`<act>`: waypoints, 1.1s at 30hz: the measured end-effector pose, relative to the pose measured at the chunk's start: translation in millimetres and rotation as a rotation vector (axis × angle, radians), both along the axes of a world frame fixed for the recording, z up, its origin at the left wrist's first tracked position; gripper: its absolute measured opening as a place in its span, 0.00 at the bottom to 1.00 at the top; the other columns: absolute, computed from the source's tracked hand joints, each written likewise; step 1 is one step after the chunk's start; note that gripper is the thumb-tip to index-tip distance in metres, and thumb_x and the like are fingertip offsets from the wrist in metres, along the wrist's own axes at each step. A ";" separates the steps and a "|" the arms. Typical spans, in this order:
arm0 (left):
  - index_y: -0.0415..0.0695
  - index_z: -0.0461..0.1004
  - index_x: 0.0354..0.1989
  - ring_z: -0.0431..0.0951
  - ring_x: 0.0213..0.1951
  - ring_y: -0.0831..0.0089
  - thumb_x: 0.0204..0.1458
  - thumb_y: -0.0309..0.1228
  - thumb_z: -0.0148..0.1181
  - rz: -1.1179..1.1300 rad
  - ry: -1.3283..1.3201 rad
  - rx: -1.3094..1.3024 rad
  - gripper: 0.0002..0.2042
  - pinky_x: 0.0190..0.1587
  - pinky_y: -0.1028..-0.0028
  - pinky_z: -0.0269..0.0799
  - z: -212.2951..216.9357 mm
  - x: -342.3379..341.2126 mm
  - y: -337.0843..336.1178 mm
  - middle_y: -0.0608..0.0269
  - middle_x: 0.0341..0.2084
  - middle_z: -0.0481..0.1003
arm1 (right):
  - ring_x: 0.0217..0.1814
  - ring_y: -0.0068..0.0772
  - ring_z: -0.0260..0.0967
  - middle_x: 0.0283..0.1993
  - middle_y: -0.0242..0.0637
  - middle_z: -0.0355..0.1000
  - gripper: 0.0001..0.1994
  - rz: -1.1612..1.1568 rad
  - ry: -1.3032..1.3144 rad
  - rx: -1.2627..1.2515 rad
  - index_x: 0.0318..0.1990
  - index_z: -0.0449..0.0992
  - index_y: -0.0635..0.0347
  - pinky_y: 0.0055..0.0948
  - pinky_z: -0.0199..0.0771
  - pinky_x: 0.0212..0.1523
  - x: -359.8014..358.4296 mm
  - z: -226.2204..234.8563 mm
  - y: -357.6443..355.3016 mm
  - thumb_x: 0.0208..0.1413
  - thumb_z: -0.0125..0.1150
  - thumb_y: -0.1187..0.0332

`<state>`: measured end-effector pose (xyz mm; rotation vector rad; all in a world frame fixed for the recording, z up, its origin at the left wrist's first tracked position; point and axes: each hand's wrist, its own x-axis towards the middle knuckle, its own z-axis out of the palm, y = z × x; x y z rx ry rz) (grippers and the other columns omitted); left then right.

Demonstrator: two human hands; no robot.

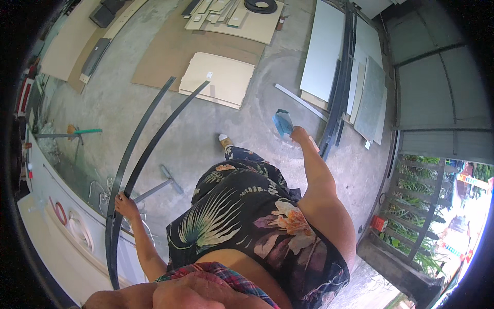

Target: Sanding the edges of laminate boards and long decorative strips.

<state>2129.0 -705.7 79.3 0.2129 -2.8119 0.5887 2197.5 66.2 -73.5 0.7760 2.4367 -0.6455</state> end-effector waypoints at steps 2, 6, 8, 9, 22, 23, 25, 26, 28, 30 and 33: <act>0.50 0.66 0.43 0.70 0.45 0.62 0.43 0.28 0.60 0.008 0.010 0.007 0.17 0.42 0.64 0.65 -4.4 0.3 0.2 0.61 0.42 0.68 | 0.36 0.45 0.74 0.31 0.49 0.74 0.15 -0.065 0.022 -0.099 0.33 0.75 0.65 0.36 0.72 0.41 -8.0 2.1 -4.9 0.36 0.64 0.66; 0.50 0.67 0.44 0.68 0.48 0.61 0.42 0.28 0.60 -0.005 0.067 -0.014 0.18 0.48 0.63 0.64 -9.4 5.0 4.9 0.59 0.45 0.67 | 0.26 0.35 0.75 0.28 0.46 0.75 0.11 0.056 0.005 -0.090 0.35 0.74 0.66 0.30 0.74 0.27 -23.7 -0.9 -12.1 0.45 0.58 0.69; 0.50 0.66 0.47 0.65 0.52 0.59 0.41 0.28 0.61 0.029 0.061 0.018 0.21 0.53 0.61 0.60 -9.5 8.7 10.5 0.56 0.47 0.66 | 0.23 0.32 0.75 0.28 0.45 0.76 0.10 -0.032 -0.003 -0.143 0.36 0.73 0.65 0.29 0.73 0.23 -32.8 0.7 -16.9 0.46 0.54 0.70; 0.50 0.66 0.47 0.65 0.52 0.59 0.41 0.28 0.61 0.041 0.063 0.014 0.21 0.53 0.61 0.60 -8.5 9.8 13.8 0.56 0.47 0.66 | 0.22 0.31 0.75 0.28 0.45 0.76 0.10 -0.170 -0.013 -0.272 0.36 0.72 0.65 0.28 0.73 0.21 -37.5 3.3 -19.5 0.47 0.51 0.70; 0.49 0.61 0.56 0.55 0.59 0.49 0.38 0.30 0.64 0.119 0.224 0.305 0.32 0.58 0.51 0.49 -11.4 -23.6 119.6 0.45 0.56 0.56 | 0.21 0.30 0.74 0.24 0.43 0.75 0.08 -0.035 0.112 -0.342 0.27 0.70 0.67 0.23 0.70 0.15 -158.7 15.9 -19.3 0.46 0.51 0.69; 0.48 0.60 0.56 0.55 0.59 0.49 0.38 0.30 0.64 0.148 0.246 0.348 0.32 0.58 0.51 0.49 -16.2 -29.1 135.7 0.44 0.56 0.56 | 0.21 0.30 0.74 0.24 0.43 0.75 0.08 0.041 0.139 -0.366 0.27 0.70 0.67 0.23 0.70 0.15 -169.4 15.3 -13.4 0.46 0.51 0.69; 0.46 0.60 0.56 0.55 0.59 0.49 0.38 0.30 0.64 0.209 0.280 0.360 0.31 0.58 0.52 0.50 -25.9 -38.8 167.8 0.43 0.56 0.56 | 0.21 0.33 0.74 0.23 0.45 0.74 0.08 -0.107 0.132 -0.370 0.28 0.72 0.72 0.28 0.74 0.19 -188.8 13.9 1.2 0.44 0.50 0.74; 0.44 0.61 0.55 0.55 0.58 0.47 0.38 0.29 0.64 0.248 0.316 0.411 0.31 0.58 0.53 0.50 -31.9 -44.7 184.9 0.41 0.55 0.57 | 0.21 0.33 0.74 0.23 0.45 0.74 0.08 -0.055 0.136 -0.374 0.28 0.72 0.72 0.28 0.74 0.19 -198.1 12.9 9.8 0.44 0.50 0.74; 0.41 0.62 0.54 0.56 0.57 0.45 0.37 0.29 0.63 0.407 0.329 0.519 0.30 0.59 0.55 0.51 -46.3 -58.5 219.8 0.37 0.54 0.57 | 0.21 0.33 0.74 0.24 0.45 0.74 0.09 -0.173 0.064 -0.420 0.29 0.71 0.71 0.27 0.73 0.17 -221.1 10.2 30.8 0.45 0.50 0.72; 0.42 0.61 0.54 0.56 0.58 0.46 0.38 0.29 0.63 0.425 0.355 0.526 0.30 0.59 0.55 0.51 -60.7 -69.8 253.4 0.39 0.55 0.56 | 0.21 0.32 0.74 0.23 0.45 0.74 0.09 -0.085 0.045 -0.399 0.30 0.71 0.71 0.26 0.72 0.16 -242.4 4.5 51.2 0.46 0.50 0.71; 0.42 0.60 0.55 0.55 0.58 0.48 0.39 0.29 0.62 0.507 0.326 0.578 0.30 0.59 0.55 0.50 -75.7 -86.7 295.7 0.41 0.56 0.56 | 0.20 0.29 0.73 0.24 0.42 0.75 0.08 -0.038 -0.018 -0.367 0.28 0.71 0.65 0.26 0.71 0.16 -279.6 -2.8 75.1 0.45 0.52 0.69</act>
